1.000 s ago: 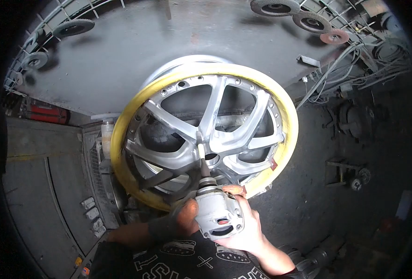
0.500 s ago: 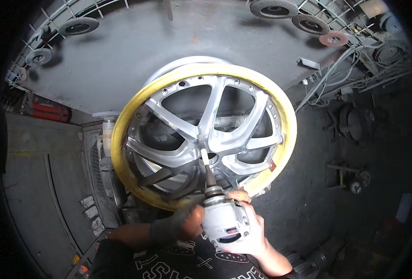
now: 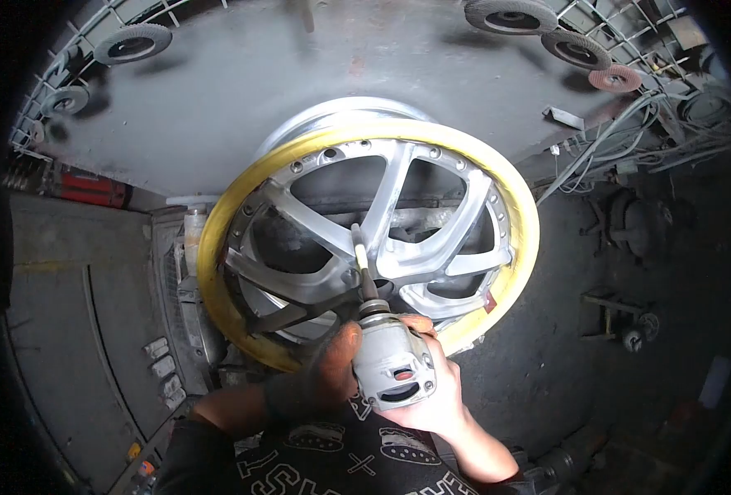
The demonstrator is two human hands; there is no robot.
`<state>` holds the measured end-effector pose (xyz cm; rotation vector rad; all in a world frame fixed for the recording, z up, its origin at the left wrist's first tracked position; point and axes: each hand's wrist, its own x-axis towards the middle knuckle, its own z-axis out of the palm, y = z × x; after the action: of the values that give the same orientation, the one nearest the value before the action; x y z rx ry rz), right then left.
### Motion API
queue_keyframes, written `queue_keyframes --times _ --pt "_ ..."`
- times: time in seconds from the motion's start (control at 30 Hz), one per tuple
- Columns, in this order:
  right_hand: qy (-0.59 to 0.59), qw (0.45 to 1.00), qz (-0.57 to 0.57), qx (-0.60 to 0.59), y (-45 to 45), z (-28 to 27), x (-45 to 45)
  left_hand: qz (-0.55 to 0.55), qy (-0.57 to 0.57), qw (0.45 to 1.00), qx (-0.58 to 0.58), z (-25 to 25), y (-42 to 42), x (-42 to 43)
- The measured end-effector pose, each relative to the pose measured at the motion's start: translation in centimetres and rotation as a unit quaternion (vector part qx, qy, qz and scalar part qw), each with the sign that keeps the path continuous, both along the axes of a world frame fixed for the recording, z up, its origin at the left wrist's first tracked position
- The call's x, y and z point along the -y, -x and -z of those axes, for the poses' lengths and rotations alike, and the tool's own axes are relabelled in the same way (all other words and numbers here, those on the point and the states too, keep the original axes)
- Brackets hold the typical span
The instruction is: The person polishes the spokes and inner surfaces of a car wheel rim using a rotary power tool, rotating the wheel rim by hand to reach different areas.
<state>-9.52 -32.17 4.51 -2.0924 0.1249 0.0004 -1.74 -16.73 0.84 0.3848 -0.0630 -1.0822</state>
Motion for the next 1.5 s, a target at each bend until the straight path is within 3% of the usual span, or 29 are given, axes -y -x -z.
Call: queue_keyframes --times 0.17,0.37,0.47,0.57,0.63,0.7,0.77,0.83,0.93,1.07,1.17,1.2,1.27,1.33,1.5 --pt "0.005 1.0 0.002 -0.016 0.3 0.2 0.2 -0.002 0.011 1.0 -0.017 0.3 0.2 0.2" --pt "0.011 1.0 -0.005 0.01 1.3 0.0 0.7 0.04 -0.136 0.98 0.141 5.4 4.5 0.4" --pt "0.016 1.0 -0.004 0.018 2.2 -0.4 0.6 0.027 -0.144 0.982 0.124 4.4 4.7 0.4" --pt "0.053 0.998 -0.011 0.028 3.6 -0.8 0.5 0.037 -0.115 0.972 0.202 -0.3 2.3 -0.1" --pt "0.015 1.0 0.009 0.0 4.1 -1.7 0.3 0.054 -0.027 0.994 0.094 -1.7 2.2 -0.1" --pt "0.0 1.0 0.002 0.003 5.0 -2.1 0.5 0.057 -0.035 0.993 0.101 -2.5 2.4 -0.1" --pt "0.001 1.0 -0.001 0.006 5.4 -2.2 0.6 0.08 -0.07 0.975 0.194 -3.5 2.1 -0.4" --pt "0.013 1.0 -0.007 0.009 5.6 -2.3 0.9 0.032 -0.041 0.984 0.172 -3.7 2.8 -0.1" --pt "0.019 1.0 -0.012 0.011 4.3 -2.3 0.8 0.035 -0.096 0.976 0.192 -2.7 2.8 0.2" --pt "0.002 1.0 -0.015 0.022 2.4 -1.9 0.6 0.031 -0.007 0.999 0.023 -2.1 1.7 0.3" --pt "-0.007 1.0 -0.017 0.0 1.4 -1.7 0.5 0.012 -0.009 0.999 -0.031 0.5 2.5 0.6" --pt "-0.022 1.0 -0.006 -0.002 1.3 -1.4 0.4 0.003 -0.051 0.999 0.011 1.2 2.8 0.7" --pt "0.008 1.0 -0.021 -0.019 1.5 -0.6 0.7 -0.007 -0.091 0.995 0.048 2.3 3.3 0.8" --pt "0.039 0.998 -0.035 -0.036 1.3 -0.4 0.7 -0.011 -0.046 0.999 -0.025 0.1 1.0 0.6" --pt "0.087 0.994 -0.044 -0.052 0.5 -0.7 0.5 -0.007 -0.058 0.997 -0.043 1.0 0.6 0.8"
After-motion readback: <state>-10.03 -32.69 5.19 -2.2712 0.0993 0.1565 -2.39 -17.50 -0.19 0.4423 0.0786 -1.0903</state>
